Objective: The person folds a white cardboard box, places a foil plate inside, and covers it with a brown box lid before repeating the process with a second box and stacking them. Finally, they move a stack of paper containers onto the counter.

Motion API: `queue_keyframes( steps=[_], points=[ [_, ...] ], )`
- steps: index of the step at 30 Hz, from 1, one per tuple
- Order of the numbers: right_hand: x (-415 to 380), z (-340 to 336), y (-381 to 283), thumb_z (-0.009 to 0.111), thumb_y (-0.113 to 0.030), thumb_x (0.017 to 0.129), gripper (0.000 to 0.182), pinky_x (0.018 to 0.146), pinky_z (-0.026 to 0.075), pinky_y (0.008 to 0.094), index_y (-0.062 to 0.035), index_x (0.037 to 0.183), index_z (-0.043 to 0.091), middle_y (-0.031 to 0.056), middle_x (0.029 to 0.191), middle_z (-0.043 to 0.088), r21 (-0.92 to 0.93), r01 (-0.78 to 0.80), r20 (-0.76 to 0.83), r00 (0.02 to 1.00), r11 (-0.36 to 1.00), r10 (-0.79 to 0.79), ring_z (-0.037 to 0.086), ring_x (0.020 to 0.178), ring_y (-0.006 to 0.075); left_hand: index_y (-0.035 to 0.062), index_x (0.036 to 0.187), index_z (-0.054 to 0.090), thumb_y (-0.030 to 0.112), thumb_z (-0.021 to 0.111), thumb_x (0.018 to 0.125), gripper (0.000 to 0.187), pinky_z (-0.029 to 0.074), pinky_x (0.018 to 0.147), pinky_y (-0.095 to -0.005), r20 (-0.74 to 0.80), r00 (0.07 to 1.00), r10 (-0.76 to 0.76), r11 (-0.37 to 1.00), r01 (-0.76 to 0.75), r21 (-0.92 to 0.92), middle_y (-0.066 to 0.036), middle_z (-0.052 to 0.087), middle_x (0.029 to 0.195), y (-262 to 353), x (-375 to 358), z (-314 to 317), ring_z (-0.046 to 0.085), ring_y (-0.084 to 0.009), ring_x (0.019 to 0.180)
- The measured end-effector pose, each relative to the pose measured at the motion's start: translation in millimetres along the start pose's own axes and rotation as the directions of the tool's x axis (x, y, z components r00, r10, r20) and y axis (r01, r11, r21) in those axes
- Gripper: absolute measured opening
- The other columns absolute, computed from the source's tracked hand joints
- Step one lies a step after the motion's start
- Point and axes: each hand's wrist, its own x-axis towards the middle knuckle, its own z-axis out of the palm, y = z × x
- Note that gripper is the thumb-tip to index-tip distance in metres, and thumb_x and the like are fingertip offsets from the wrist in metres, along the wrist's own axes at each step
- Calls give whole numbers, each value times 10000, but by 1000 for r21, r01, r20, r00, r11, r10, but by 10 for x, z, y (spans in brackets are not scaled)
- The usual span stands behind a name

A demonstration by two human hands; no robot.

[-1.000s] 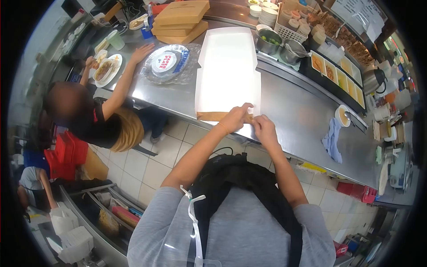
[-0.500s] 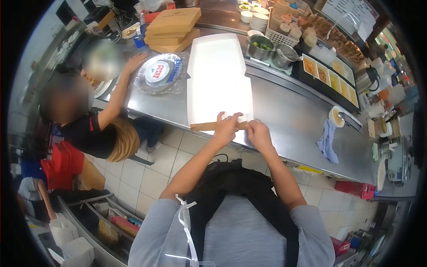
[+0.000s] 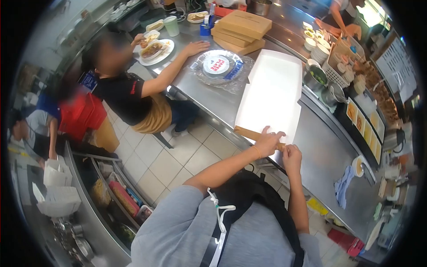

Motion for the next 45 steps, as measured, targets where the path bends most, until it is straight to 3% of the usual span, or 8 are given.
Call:
queue_keyframes(
  steps=[6,13,15,26,33,36,40,45],
  points=[
    [-16,1,-66,562,-98,805,122,613,418,432,3,741,584,181,706,539,-32,-104,14,994,994,105,527,670,367,146,1203,431,71,639,754,500,153,1054,-496,94,992,86,996,-83,-40,-12,642,793,-62,-3,9,584,-194,903],
    [-6,-116,-136,579,-66,778,98,616,427,435,25,742,584,200,714,547,-40,92,168,982,995,-84,542,670,369,69,1144,522,-47,580,708,455,433,799,-392,-204,964,169,954,-212,-211,-123,601,835,-2,-129,-109,558,-317,858],
    [6,-67,-146,601,-29,743,79,596,428,434,38,715,568,209,715,552,-96,98,160,984,991,-81,552,646,365,70,1119,507,-36,618,691,454,452,699,-381,9,999,40,885,-31,-464,-125,589,774,77,-125,-182,577,-314,768],
    [-102,-101,-353,622,-12,789,102,523,420,286,16,748,533,89,624,568,191,-178,59,984,965,169,481,531,135,73,1105,532,27,663,694,434,448,751,-405,-117,991,58,946,-92,-310,-106,619,831,121,-213,-71,581,-306,849],
    [-290,-229,-34,569,-15,801,67,570,428,317,25,753,546,121,645,534,113,-90,51,995,989,85,512,574,192,79,1105,577,-10,556,722,394,453,769,-382,-51,977,207,958,-213,-191,-92,633,913,213,-281,-68,573,-292,875],
    [-588,-539,93,582,-24,780,68,565,421,337,27,747,550,122,650,544,181,-228,-56,969,957,242,499,562,215,79,993,608,14,560,729,276,453,782,-382,-355,840,409,889,-456,-53,-112,603,977,381,-143,-400,556,-289,898],
    [-869,-681,140,624,-50,745,91,559,410,318,10,721,560,100,656,515,43,-221,-23,975,974,222,478,559,210,57,900,604,78,579,747,157,440,827,-387,-571,811,123,977,4,215,-117,577,976,-354,494,-1159,522,-305,978],
    [-802,-473,84,669,-65,711,87,535,377,265,-27,761,609,79,830,446,166,-158,73,986,973,147,431,596,157,50,860,645,55,565,725,157,462,824,-400,-598,801,-28,688,450,570,-165,589,977,-1567,660,-1194,548,-336,1012]
  ],
)
